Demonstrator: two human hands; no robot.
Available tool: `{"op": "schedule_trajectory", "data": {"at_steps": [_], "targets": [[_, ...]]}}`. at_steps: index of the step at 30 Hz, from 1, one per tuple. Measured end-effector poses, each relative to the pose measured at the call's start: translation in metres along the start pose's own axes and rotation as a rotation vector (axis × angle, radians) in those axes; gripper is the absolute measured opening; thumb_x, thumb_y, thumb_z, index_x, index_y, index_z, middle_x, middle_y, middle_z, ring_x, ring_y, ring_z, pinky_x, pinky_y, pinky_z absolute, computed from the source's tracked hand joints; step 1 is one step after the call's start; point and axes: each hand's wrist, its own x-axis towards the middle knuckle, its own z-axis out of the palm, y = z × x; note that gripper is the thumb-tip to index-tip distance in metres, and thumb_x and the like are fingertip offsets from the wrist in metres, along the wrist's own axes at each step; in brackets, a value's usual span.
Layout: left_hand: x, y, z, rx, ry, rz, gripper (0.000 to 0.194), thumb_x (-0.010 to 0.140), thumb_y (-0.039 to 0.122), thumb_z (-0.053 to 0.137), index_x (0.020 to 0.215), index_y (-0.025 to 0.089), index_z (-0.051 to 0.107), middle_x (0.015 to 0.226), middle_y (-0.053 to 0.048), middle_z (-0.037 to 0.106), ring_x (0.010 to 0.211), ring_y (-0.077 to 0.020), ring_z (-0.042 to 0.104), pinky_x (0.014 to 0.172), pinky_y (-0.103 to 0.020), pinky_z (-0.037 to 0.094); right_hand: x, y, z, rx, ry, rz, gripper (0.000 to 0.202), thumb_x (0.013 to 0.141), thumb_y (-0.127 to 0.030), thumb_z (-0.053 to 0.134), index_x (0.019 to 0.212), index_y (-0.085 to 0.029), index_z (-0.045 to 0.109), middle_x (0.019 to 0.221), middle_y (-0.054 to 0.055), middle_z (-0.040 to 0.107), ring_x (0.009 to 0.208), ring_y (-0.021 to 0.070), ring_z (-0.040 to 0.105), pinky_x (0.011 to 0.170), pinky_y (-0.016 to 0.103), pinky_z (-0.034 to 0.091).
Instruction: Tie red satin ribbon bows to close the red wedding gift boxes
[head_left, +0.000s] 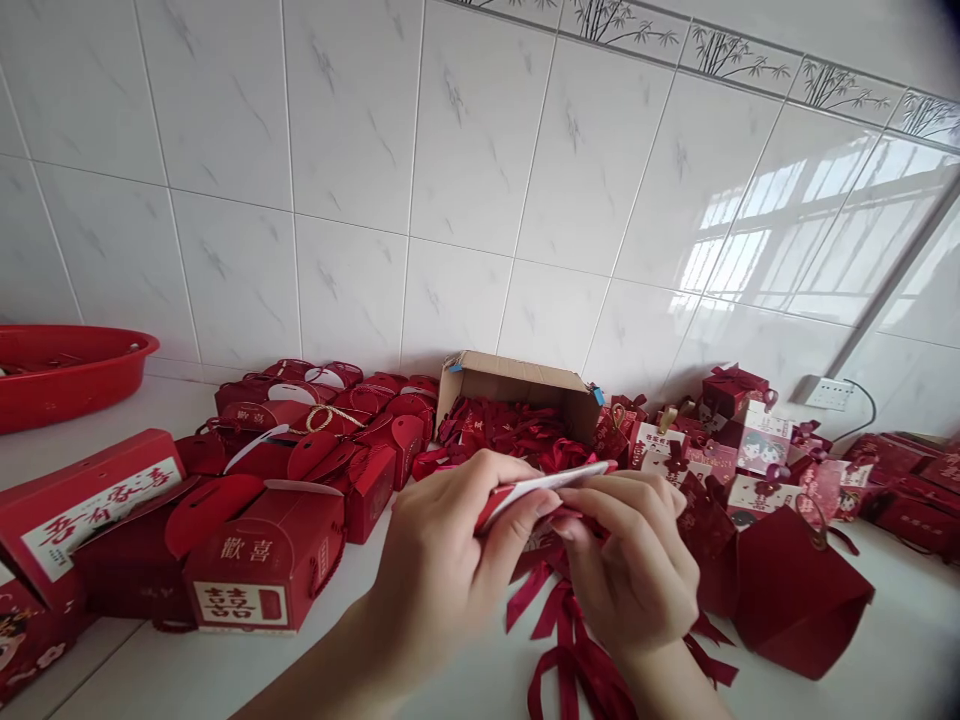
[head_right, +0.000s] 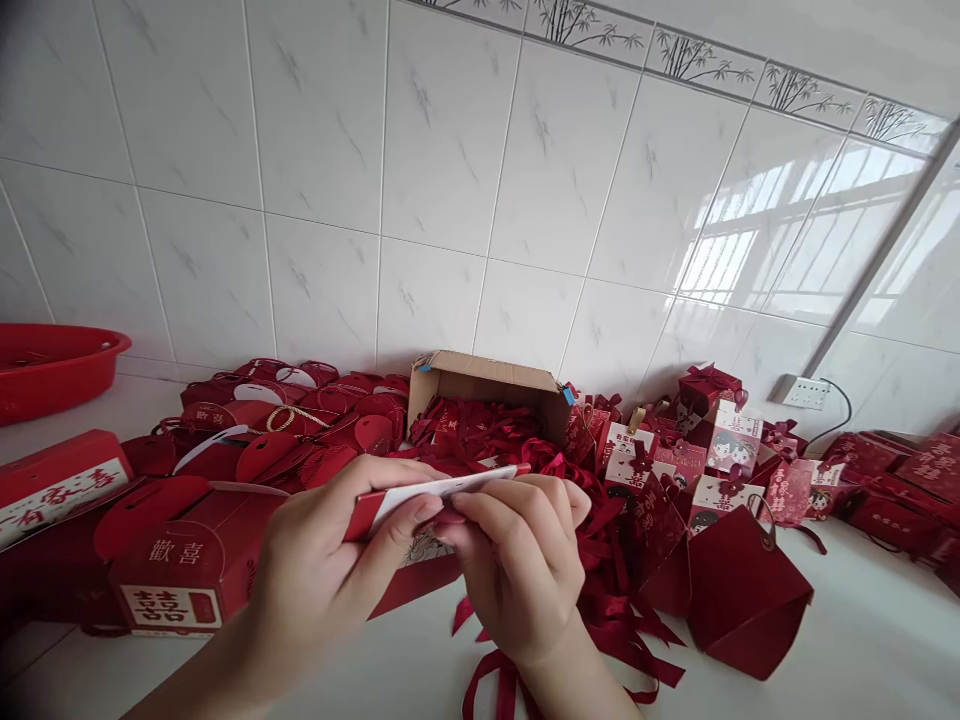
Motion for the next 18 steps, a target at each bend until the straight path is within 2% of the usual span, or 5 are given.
{"op": "schedule_trajectory", "data": {"at_steps": [5, 10, 14, 16, 18], "targets": [[0.000, -0.003, 0.002, 0.024, 0.033, -0.023, 0.004, 0.089, 0.021, 0.058, 0.086, 0.018, 0.056, 0.072, 0.001, 0.070, 0.060, -0.0094, 0.064, 0.056, -0.017, 0.047, -0.004, -0.001, 0.007, 0.092, -0.038, 0.006, 0.006, 0.087, -0.014, 0.061, 0.093, -0.014, 0.064, 0.080, 0.006, 0.065, 0.074, 0.0184, 0.059, 0.067, 0.034, 0.044], [0.001, -0.006, 0.001, 0.055, 0.073, -0.079, 0.004, 0.089, 0.020, 0.058, 0.085, 0.018, 0.055, 0.064, 0.005, 0.063, 0.052, -0.0054, 0.056, 0.052, -0.014, 0.043, -0.010, -0.001, 0.009, 0.276, -0.031, 0.106, 0.026, 0.083, -0.001, 0.057, 0.103, -0.018, 0.060, 0.083, 0.006, 0.066, 0.075, 0.0176, 0.063, 0.063, 0.031, 0.052], [0.005, -0.017, 0.005, 0.076, 0.058, -0.160, 0.012, 0.089, 0.027, 0.056, 0.080, 0.019, 0.053, 0.057, 0.006, 0.057, 0.048, -0.0062, 0.049, 0.049, -0.016, 0.038, -0.008, 0.000, 0.005, 0.378, -0.044, 0.470, 0.016, 0.087, -0.010, 0.058, 0.097, -0.021, 0.062, 0.079, 0.003, 0.065, 0.069, 0.0126, 0.062, 0.059, 0.022, 0.051], [0.003, -0.032, 0.015, 0.045, 0.015, -0.231, 0.017, 0.090, 0.032, 0.054, 0.079, 0.019, 0.052, 0.057, 0.005, 0.056, 0.049, -0.0084, 0.050, 0.049, -0.018, 0.038, -0.004, 0.004, 0.004, 0.539, -0.033, 0.747, 0.005, 0.088, -0.019, 0.059, 0.092, -0.021, 0.062, 0.077, 0.001, 0.063, 0.065, 0.0096, 0.059, 0.056, 0.018, 0.049], [-0.002, -0.055, 0.031, 0.005, -0.051, -0.332, 0.022, 0.089, 0.039, 0.052, 0.078, 0.020, 0.052, 0.057, 0.004, 0.057, 0.051, -0.0110, 0.052, 0.050, -0.020, 0.038, -0.002, 0.012, 0.005, 0.751, -0.020, 1.014, 0.008, 0.087, -0.027, 0.063, 0.090, -0.020, 0.062, 0.077, -0.001, 0.062, 0.062, 0.0071, 0.056, 0.055, 0.015, 0.047]]}}
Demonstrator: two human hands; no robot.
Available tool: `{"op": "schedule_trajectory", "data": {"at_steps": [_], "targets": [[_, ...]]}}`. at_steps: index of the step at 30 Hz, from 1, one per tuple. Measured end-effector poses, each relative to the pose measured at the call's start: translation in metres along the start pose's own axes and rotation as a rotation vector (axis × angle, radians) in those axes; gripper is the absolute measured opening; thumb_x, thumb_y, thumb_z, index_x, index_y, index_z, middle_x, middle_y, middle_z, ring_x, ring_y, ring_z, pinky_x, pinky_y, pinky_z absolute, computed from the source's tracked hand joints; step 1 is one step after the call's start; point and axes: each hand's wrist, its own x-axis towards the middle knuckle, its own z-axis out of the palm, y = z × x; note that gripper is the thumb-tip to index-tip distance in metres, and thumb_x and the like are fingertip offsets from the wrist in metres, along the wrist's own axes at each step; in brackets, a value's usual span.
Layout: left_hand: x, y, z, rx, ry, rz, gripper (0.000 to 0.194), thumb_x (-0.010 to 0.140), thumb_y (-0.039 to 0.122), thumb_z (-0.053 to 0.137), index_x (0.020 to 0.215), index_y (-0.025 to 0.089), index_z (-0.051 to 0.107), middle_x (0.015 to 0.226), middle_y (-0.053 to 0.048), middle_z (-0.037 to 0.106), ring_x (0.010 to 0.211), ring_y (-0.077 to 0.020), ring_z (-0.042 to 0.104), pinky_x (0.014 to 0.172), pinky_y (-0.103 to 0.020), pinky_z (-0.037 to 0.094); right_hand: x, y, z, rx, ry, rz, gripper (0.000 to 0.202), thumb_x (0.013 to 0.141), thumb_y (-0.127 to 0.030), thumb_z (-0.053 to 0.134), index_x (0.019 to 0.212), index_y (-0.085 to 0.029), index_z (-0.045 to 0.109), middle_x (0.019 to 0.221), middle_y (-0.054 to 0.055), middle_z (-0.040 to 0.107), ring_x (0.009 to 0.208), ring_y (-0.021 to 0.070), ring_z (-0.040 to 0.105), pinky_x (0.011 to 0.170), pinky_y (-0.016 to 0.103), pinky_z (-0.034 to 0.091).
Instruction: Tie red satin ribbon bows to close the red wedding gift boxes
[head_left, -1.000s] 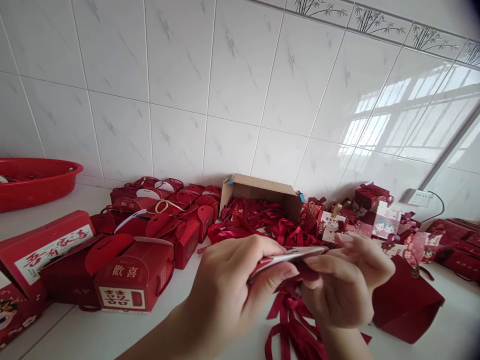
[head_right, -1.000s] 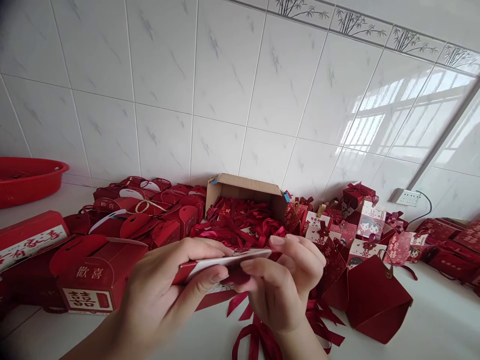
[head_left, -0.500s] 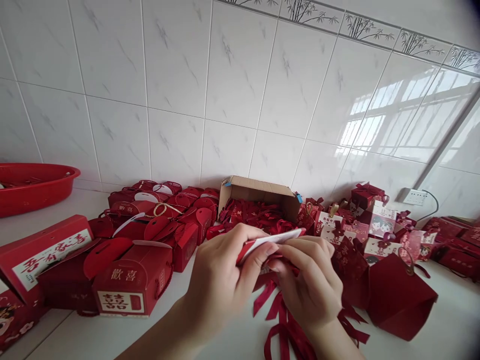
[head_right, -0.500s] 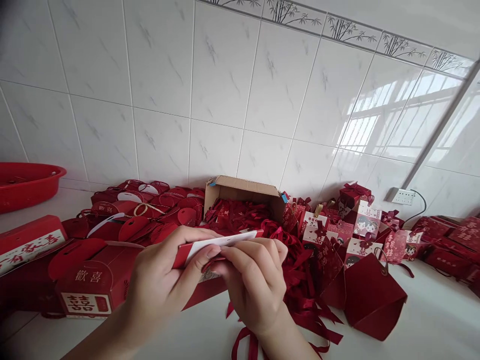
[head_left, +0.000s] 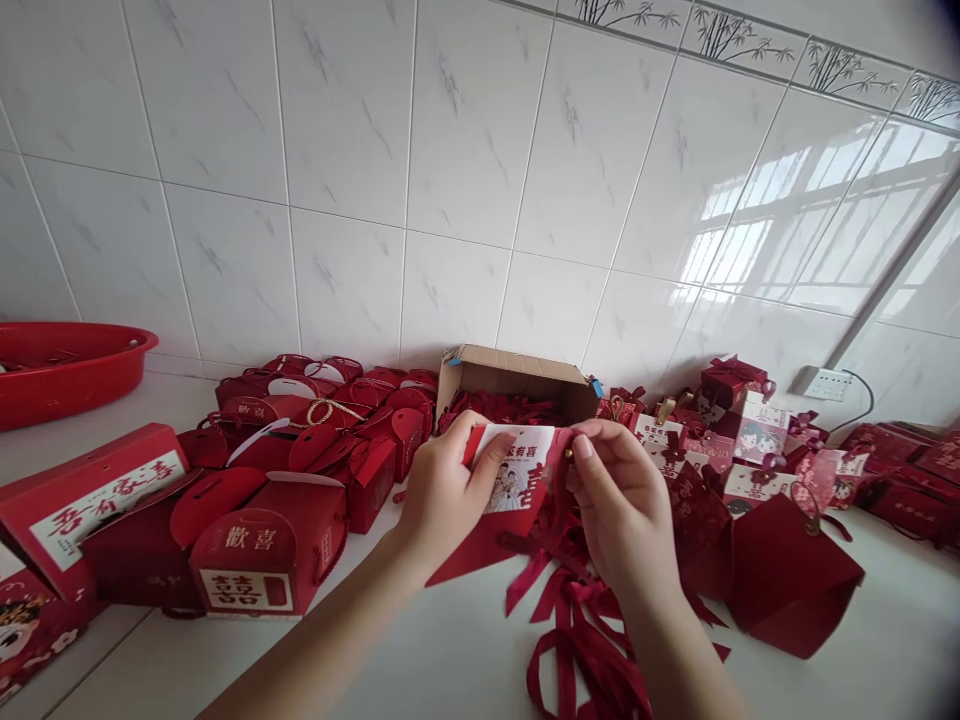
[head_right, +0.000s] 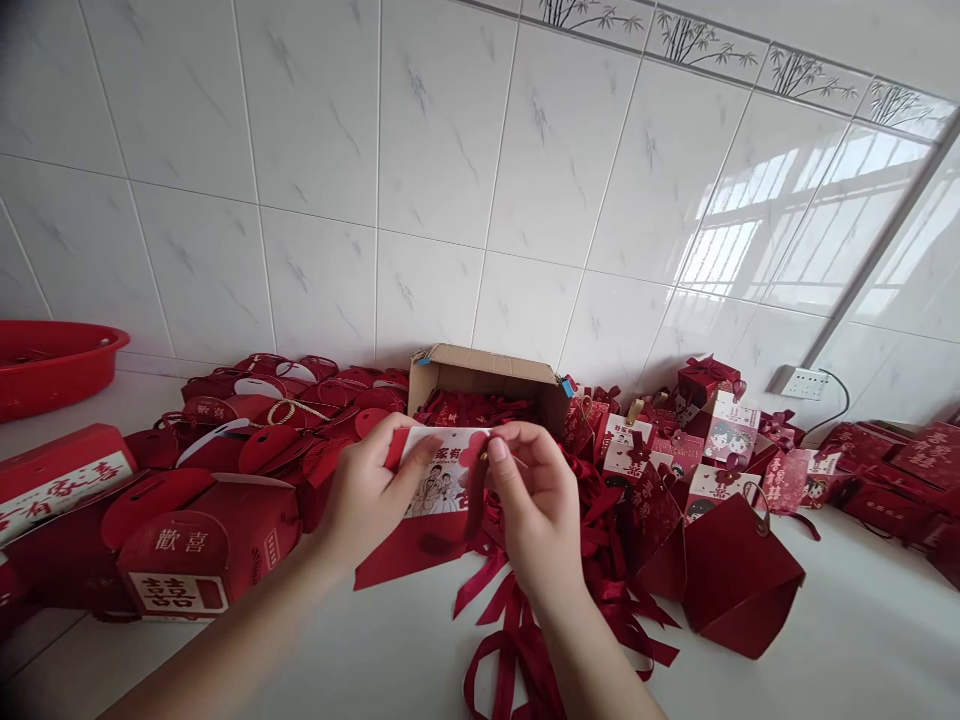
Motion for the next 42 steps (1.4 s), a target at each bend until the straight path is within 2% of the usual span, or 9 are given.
{"op": "schedule_trajectory", "data": {"at_steps": [3, 7, 13, 21, 24, 27, 33, 38, 42], "targets": [[-0.001, -0.045, 0.027, -0.043, -0.038, -0.153, 0.025, 0.087, 0.045, 0.051, 0.082, 0.020, 0.053, 0.063, 0.002, 0.060, 0.057, -0.0141, 0.056, 0.053, -0.022, 0.040, 0.016, 0.011, -0.006, 0.252, -0.012, 0.268, 0.021, 0.078, -0.031, 0.072, 0.094, -0.022, 0.061, 0.077, -0.003, 0.061, 0.057, 0.0059, 0.054, 0.056, 0.016, 0.048], [-0.009, -0.092, 0.049, -0.082, -0.002, -0.211, 0.025, 0.089, 0.044, 0.048, 0.082, 0.020, 0.050, 0.070, -0.001, 0.063, 0.068, -0.0168, 0.061, 0.063, -0.025, 0.046, 0.032, 0.036, -0.014, 0.330, 0.003, 0.438, 0.031, 0.066, -0.033, 0.080, 0.088, -0.019, 0.062, 0.069, -0.002, 0.061, 0.055, 0.0094, 0.057, 0.054, 0.021, 0.050], [-0.008, -0.105, 0.047, -0.127, -0.045, -0.223, 0.027, 0.089, 0.046, 0.048, 0.087, 0.020, 0.050, 0.072, -0.001, 0.064, 0.069, -0.0165, 0.063, 0.065, -0.025, 0.049, 0.035, 0.046, -0.013, 0.323, -0.041, 0.529, 0.033, 0.061, -0.033, 0.084, 0.082, -0.014, 0.068, 0.071, 0.000, 0.064, 0.057, 0.0084, 0.058, 0.055, 0.019, 0.051], [0.015, -0.088, 0.021, -0.095, -0.125, -0.071, 0.023, 0.083, 0.040, 0.060, 0.090, 0.018, 0.060, 0.094, -0.006, 0.067, 0.093, -0.0216, 0.062, 0.087, -0.033, 0.047, 0.029, 0.035, -0.007, 0.378, -0.046, 0.490, 0.033, 0.059, -0.026, 0.086, 0.086, -0.014, 0.071, 0.077, 0.001, 0.068, 0.062, 0.0089, 0.061, 0.061, 0.019, 0.054], [0.023, -0.065, 0.006, -0.062, -0.060, -0.001, 0.022, 0.081, 0.036, 0.063, 0.094, 0.018, 0.060, 0.105, -0.007, 0.063, 0.105, -0.0225, 0.057, 0.098, -0.035, 0.041, 0.028, 0.035, -0.009, 0.469, -0.134, 0.489, 0.026, 0.063, -0.025, 0.084, 0.082, -0.016, 0.070, 0.071, -0.002, 0.064, 0.057, 0.0055, 0.057, 0.059, 0.016, 0.051], [0.022, -0.025, -0.013, -0.072, 0.018, 0.115, 0.010, 0.085, 0.028, 0.059, 0.087, 0.018, 0.061, 0.100, -0.005, 0.062, 0.103, -0.0196, 0.057, 0.097, -0.032, 0.041, 0.025, 0.032, -0.011, 0.549, -0.208, 0.491, 0.023, 0.064, -0.026, 0.083, 0.078, -0.019, 0.067, 0.078, -0.003, 0.063, 0.050, 0.0023, 0.051, 0.051, 0.013, 0.047], [-0.002, 0.046, -0.032, -0.278, -0.344, 0.167, 0.010, 0.087, 0.019, 0.058, 0.094, 0.021, 0.064, 0.100, -0.003, 0.063, 0.098, -0.0158, 0.059, 0.089, -0.026, 0.046, 0.009, 0.019, -0.007, 0.544, -0.362, 0.258, 0.021, 0.072, -0.032, 0.078, 0.074, -0.021, 0.060, 0.092, -0.003, 0.058, 0.037, -0.0025, 0.040, 0.037, 0.014, 0.041], [-0.009, 0.052, -0.030, -0.382, -0.400, 0.190, 0.009, 0.088, 0.016, 0.058, 0.094, 0.020, 0.064, 0.097, -0.003, 0.062, 0.095, -0.0145, 0.058, 0.086, -0.026, 0.047, 0.000, 0.015, -0.008, 0.516, -0.490, 0.080, 0.010, 0.075, -0.025, 0.076, 0.078, -0.026, 0.067, 0.097, -0.001, 0.056, 0.036, -0.0015, 0.044, 0.031, 0.014, 0.039], [-0.006, 0.046, -0.033, -0.403, -0.368, 0.250, 0.010, 0.087, 0.011, 0.058, 0.088, 0.019, 0.064, 0.087, 0.000, 0.060, 0.083, -0.0101, 0.057, 0.077, -0.021, 0.047, 0.001, 0.012, -0.013, 0.404, -0.518, -0.039, 0.010, 0.078, -0.023, 0.074, 0.084, -0.031, 0.072, 0.100, 0.001, 0.057, 0.051, 0.0045, 0.056, 0.040, 0.018, 0.049]]}}
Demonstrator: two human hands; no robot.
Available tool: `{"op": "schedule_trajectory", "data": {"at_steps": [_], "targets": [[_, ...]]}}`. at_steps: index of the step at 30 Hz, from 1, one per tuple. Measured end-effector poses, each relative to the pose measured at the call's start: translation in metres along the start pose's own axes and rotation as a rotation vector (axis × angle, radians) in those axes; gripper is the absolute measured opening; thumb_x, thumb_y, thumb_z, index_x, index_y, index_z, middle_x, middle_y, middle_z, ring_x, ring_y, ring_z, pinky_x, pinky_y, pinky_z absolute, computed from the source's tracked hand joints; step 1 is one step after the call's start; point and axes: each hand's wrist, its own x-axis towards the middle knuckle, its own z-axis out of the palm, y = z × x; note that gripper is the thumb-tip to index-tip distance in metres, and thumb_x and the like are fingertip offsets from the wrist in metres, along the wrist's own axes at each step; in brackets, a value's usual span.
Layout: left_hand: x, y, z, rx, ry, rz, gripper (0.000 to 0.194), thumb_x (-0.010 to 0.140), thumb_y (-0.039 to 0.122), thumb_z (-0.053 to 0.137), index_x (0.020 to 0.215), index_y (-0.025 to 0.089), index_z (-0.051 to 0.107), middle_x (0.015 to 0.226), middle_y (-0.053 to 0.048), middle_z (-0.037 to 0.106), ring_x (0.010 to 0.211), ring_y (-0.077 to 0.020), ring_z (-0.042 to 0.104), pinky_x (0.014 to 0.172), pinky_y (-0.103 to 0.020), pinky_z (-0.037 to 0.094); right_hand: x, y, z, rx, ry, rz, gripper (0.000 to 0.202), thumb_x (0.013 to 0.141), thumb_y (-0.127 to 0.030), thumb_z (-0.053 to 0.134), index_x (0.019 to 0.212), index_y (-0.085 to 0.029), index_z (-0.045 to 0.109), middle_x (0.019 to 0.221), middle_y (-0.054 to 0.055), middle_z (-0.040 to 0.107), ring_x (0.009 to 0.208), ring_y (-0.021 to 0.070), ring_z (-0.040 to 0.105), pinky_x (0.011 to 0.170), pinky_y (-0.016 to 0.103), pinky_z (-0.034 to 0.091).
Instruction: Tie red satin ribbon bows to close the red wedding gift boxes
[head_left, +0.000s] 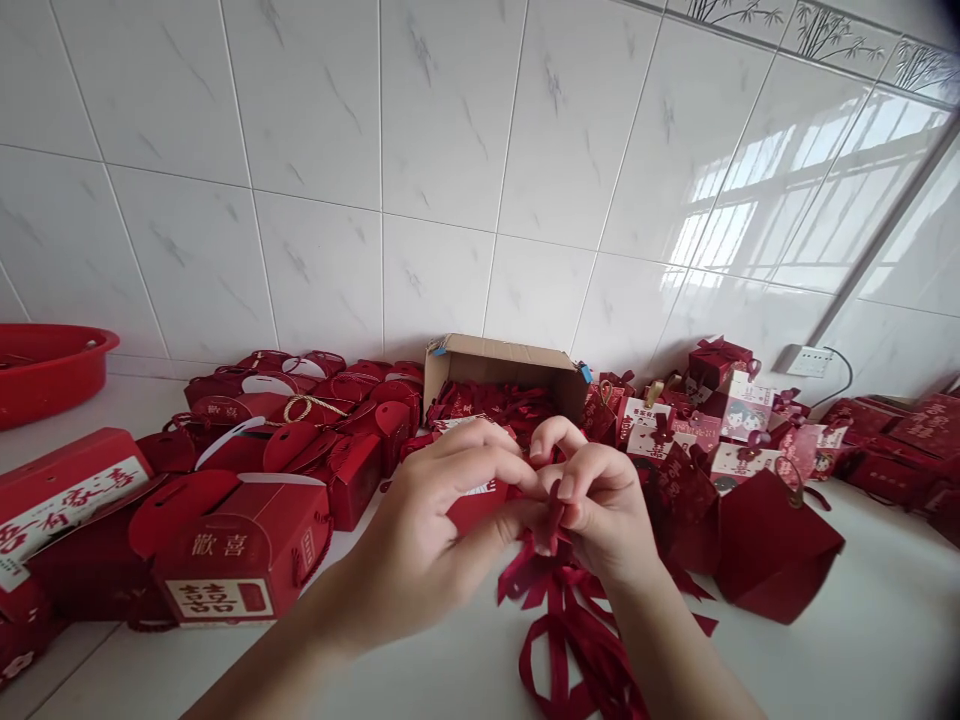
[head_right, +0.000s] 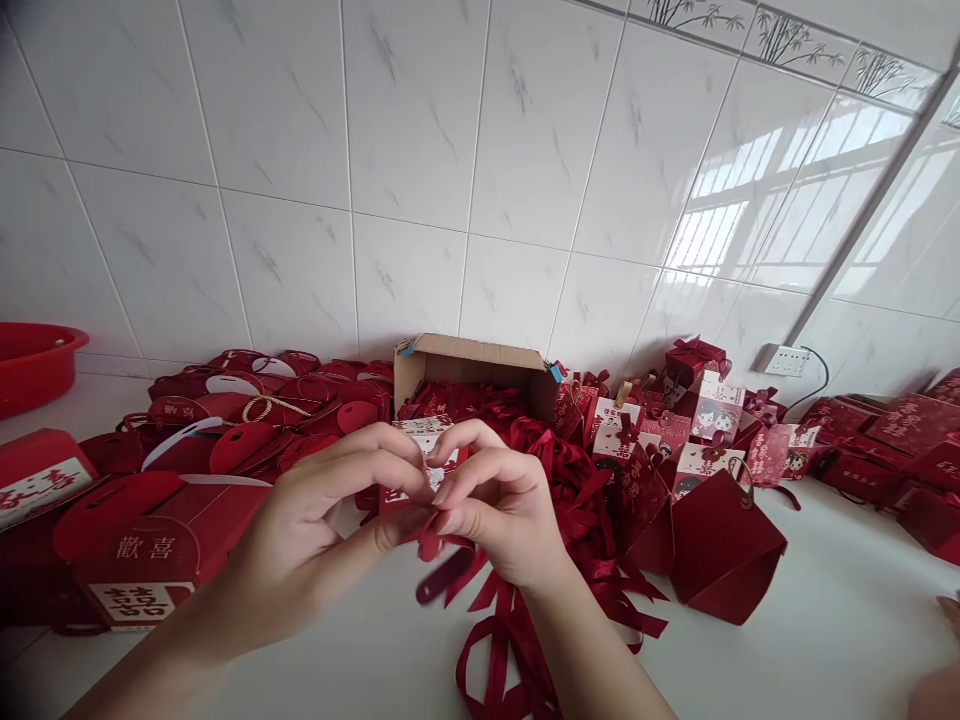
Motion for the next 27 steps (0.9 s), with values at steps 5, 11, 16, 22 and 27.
{"op": "schedule_trajectory", "data": {"at_steps": [5, 11, 16, 22, 27], "targets": [[0.002, -0.003, -0.009, 0.103, 0.032, 0.065, 0.013, 0.087, 0.007, 0.057, 0.087, 0.018, 0.063, 0.085, 0.000, 0.059, 0.081, -0.0092, 0.056, 0.073, -0.019, 0.047, 0.004, -0.015, -0.005, -0.301, -0.076, -0.055, 0.023, 0.082, -0.013, 0.069, 0.097, -0.029, 0.073, 0.095, 0.004, 0.061, 0.092, 0.0150, 0.059, 0.077, 0.027, 0.053], [0.005, -0.005, -0.011, 0.155, -0.004, 0.109, 0.014, 0.084, 0.004, 0.060, 0.083, 0.018, 0.063, 0.083, 0.001, 0.060, 0.082, -0.0091, 0.057, 0.075, -0.019, 0.046, 0.006, -0.025, -0.001, -0.385, -0.108, -0.049, 0.027, 0.077, -0.003, 0.071, 0.094, -0.024, 0.071, 0.083, 0.002, 0.062, 0.078, 0.0119, 0.059, 0.069, 0.024, 0.051], [0.006, -0.006, -0.011, 0.251, -0.008, 0.155, 0.010, 0.083, 0.009, 0.065, 0.079, 0.018, 0.064, 0.079, 0.001, 0.064, 0.081, -0.0103, 0.058, 0.080, -0.022, 0.044, 0.005, -0.027, -0.002, -0.426, -0.153, -0.045, 0.019, 0.077, -0.002, 0.069, 0.084, -0.019, 0.070, 0.079, 0.002, 0.061, 0.073, 0.0112, 0.058, 0.064, 0.023, 0.050], [0.007, -0.014, -0.009, 0.316, 0.031, 0.171, 0.011, 0.082, 0.010, 0.065, 0.076, 0.018, 0.064, 0.076, 0.001, 0.065, 0.076, -0.0110, 0.059, 0.078, -0.025, 0.043, 0.005, -0.026, -0.005, -0.485, -0.129, -0.033, 0.021, 0.076, 0.000, 0.069, 0.084, -0.020, 0.071, 0.078, 0.003, 0.064, 0.073, 0.0131, 0.060, 0.065, 0.025, 0.051], [0.009, -0.031, -0.003, 0.239, 0.041, 0.068, 0.009, 0.086, 0.016, 0.061, 0.079, 0.020, 0.063, 0.079, 0.000, 0.066, 0.078, -0.0121, 0.061, 0.077, -0.024, 0.047, 0.009, -0.017, -0.012, -0.493, -0.089, 0.043, 0.015, 0.079, -0.007, 0.068, 0.084, -0.022, 0.070, 0.081, 0.003, 0.064, 0.077, 0.0142, 0.060, 0.070, 0.028, 0.051]]}}
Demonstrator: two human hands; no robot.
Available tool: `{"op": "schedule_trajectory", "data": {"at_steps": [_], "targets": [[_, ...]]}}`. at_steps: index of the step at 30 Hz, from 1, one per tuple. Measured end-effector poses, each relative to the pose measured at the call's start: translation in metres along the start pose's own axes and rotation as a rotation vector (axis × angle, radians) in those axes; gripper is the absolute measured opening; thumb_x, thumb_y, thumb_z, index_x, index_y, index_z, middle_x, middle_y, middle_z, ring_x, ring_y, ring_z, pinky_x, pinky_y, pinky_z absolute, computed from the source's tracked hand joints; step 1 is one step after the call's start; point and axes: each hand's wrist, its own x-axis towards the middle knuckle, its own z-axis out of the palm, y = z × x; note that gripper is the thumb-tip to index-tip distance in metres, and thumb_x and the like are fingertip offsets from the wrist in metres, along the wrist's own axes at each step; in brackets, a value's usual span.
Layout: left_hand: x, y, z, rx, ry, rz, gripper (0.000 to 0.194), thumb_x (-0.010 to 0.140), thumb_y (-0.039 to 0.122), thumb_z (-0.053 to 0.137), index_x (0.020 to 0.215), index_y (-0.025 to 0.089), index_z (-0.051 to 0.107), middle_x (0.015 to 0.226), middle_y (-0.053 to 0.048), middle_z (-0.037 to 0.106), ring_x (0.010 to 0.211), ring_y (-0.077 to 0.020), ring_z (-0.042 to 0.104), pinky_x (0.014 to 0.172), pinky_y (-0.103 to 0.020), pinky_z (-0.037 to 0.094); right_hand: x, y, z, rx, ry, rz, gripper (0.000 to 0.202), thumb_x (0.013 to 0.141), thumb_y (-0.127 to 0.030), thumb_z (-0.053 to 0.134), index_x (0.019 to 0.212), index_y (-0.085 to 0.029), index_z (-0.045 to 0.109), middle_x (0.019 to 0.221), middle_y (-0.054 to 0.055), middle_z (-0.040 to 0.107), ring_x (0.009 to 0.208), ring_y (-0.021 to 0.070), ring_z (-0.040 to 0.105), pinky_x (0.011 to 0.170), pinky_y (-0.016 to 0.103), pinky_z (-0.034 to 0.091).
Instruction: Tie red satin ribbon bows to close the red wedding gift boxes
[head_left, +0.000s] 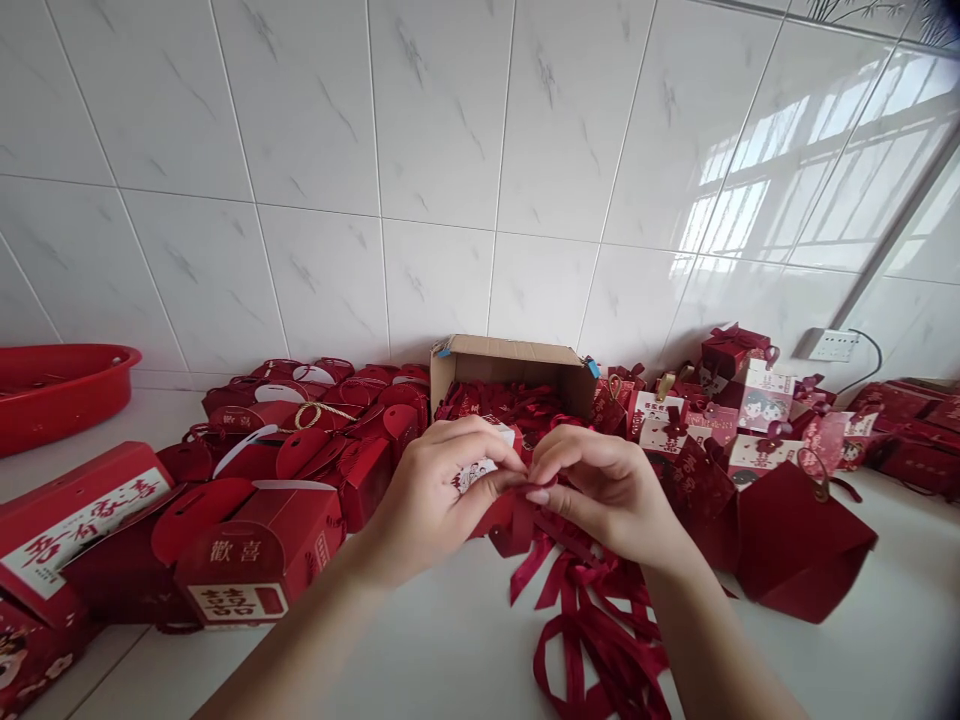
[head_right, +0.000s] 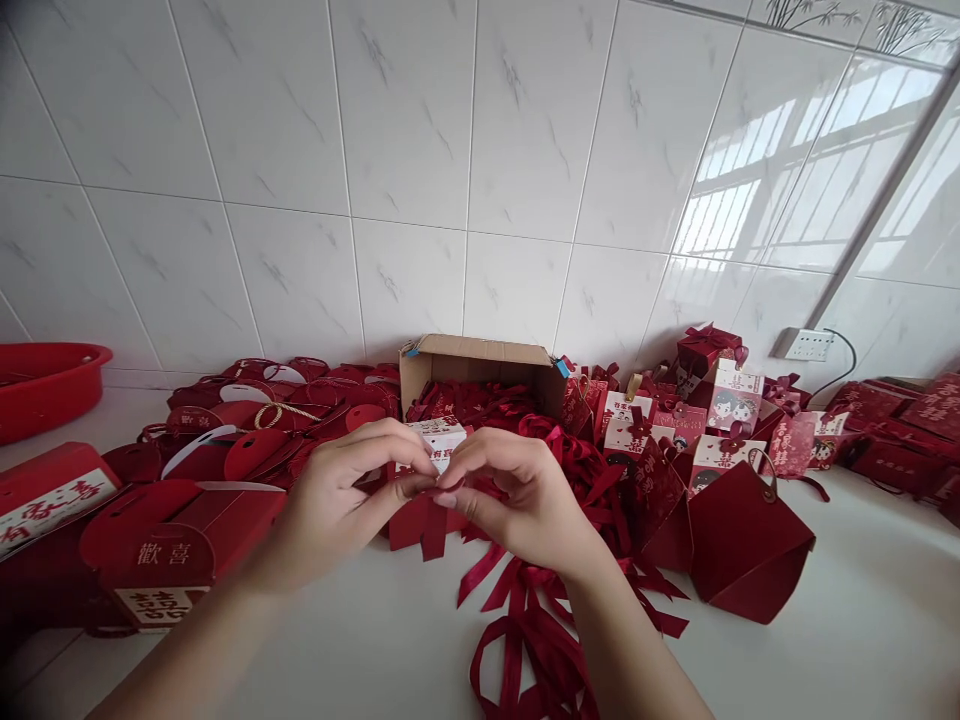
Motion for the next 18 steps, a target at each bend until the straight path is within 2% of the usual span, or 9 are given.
{"op": "schedule_trajectory", "data": {"at_steps": [1, 2, 4, 6, 8, 10, 12, 14, 18], "targets": [[0.000, -0.006, 0.000, 0.006, -0.010, -0.051, 0.003, 0.087, 0.019, 0.060, 0.085, 0.021, 0.062, 0.085, -0.001, 0.066, 0.083, -0.0133, 0.062, 0.080, -0.025, 0.048, 0.002, 0.005, -0.001, -0.009, 0.008, 0.010, 0.014, 0.080, -0.009, 0.068, 0.084, -0.022, 0.069, 0.081, 0.003, 0.064, 0.078, 0.0142, 0.060, 0.070, 0.028, 0.051], [-0.001, -0.012, -0.002, 0.024, -0.011, -0.120, 0.008, 0.087, 0.024, 0.061, 0.095, 0.023, 0.061, 0.094, -0.002, 0.066, 0.091, -0.0151, 0.062, 0.085, -0.027, 0.048, 0.003, 0.012, -0.004, -0.019, 0.028, 0.014, 0.012, 0.080, -0.010, 0.068, 0.083, -0.022, 0.069, 0.081, 0.003, 0.063, 0.078, 0.0141, 0.060, 0.071, 0.028, 0.050], [-0.003, -0.028, -0.009, 0.088, 0.019, -0.308, 0.045, 0.083, 0.036, 0.065, 0.123, 0.028, 0.047, 0.116, -0.006, 0.060, 0.108, -0.0202, 0.058, 0.093, -0.035, 0.047, 0.007, 0.028, -0.009, -0.019, 0.115, 0.024, 0.009, 0.079, -0.014, 0.069, 0.080, -0.023, 0.068, 0.079, 0.002, 0.061, 0.076, 0.0136, 0.058, 0.070, 0.028, 0.050], [-0.006, -0.044, -0.019, 0.156, 0.042, -0.531, 0.077, 0.077, 0.046, 0.068, 0.139, 0.032, 0.024, 0.129, -0.010, 0.050, 0.115, -0.0253, 0.054, 0.094, -0.042, 0.048, 0.009, 0.046, -0.017, 0.022, 0.252, 0.072, 0.007, 0.076, -0.020, 0.074, 0.077, -0.023, 0.068, 0.082, 0.001, 0.060, 0.079, 0.0140, 0.059, 0.071, 0.028, 0.050], [-0.009, -0.059, -0.027, 0.184, -0.019, -0.727, 0.093, 0.072, 0.053, 0.069, 0.143, 0.032, 0.012, 0.130, -0.013, 0.048, 0.115, -0.0289, 0.055, 0.091, -0.045, 0.049, 0.009, 0.064, -0.025, 0.061, 0.347, 0.179, 0.012, 0.070, -0.026, 0.079, 0.074, -0.023, 0.068, 0.099, 0.004, 0.061, 0.098, 0.0178, 0.059, 0.081, 0.031, 0.049], [-0.011, -0.069, -0.029, 0.165, -0.111, -0.845, 0.103, 0.069, 0.054, 0.070, 0.146, 0.031, 0.005, 0.124, -0.014, 0.054, 0.112, -0.0300, 0.057, 0.091, -0.046, 0.048, 0.007, 0.079, -0.030, 0.119, 0.342, 0.300, 0.017, 0.066, -0.030, 0.082, 0.073, -0.022, 0.069, 0.120, 0.006, 0.058, 0.120, 0.0228, 0.050, 0.092, 0.034, 0.046], [-0.011, -0.072, -0.026, 0.132, -0.161, -0.871, 0.109, 0.067, 0.051, 0.073, 0.147, 0.030, 0.001, 0.115, -0.012, 0.061, 0.106, -0.0291, 0.060, 0.092, -0.046, 0.047, 0.004, 0.090, -0.031, 0.187, 0.273, 0.390, 0.020, 0.063, -0.032, 0.084, 0.072, -0.021, 0.070, 0.131, 0.008, 0.053, 0.130, 0.0259, 0.043, 0.096, 0.036, 0.044], [-0.011, -0.070, -0.020, 0.103, -0.158, -0.842, 0.106, 0.069, 0.045, 0.072, 0.147, 0.029, 0.002, 0.109, -0.009, 0.065, 0.099, -0.0268, 0.063, 0.091, -0.045, 0.046, 0.002, 0.099, -0.027, 0.224, 0.201, 0.429, 0.022, 0.061, -0.034, 0.084, 0.072, -0.020, 0.070, 0.131, 0.009, 0.055, 0.128, 0.0266, 0.045, 0.095, 0.037, 0.044], [-0.009, -0.068, -0.009, 0.069, -0.099, -0.789, 0.092, 0.074, 0.035, 0.067, 0.147, 0.026, 0.012, 0.095, -0.006, 0.069, 0.085, -0.0227, 0.067, 0.082, -0.038, 0.050, 0.000, 0.114, -0.015, 0.216, 0.115, 0.434, 0.026, 0.061, -0.038, 0.084, 0.071, -0.019, 0.070, 0.097, 0.006, 0.067, 0.094, 0.0203, 0.063, 0.086, 0.036, 0.048]]}}
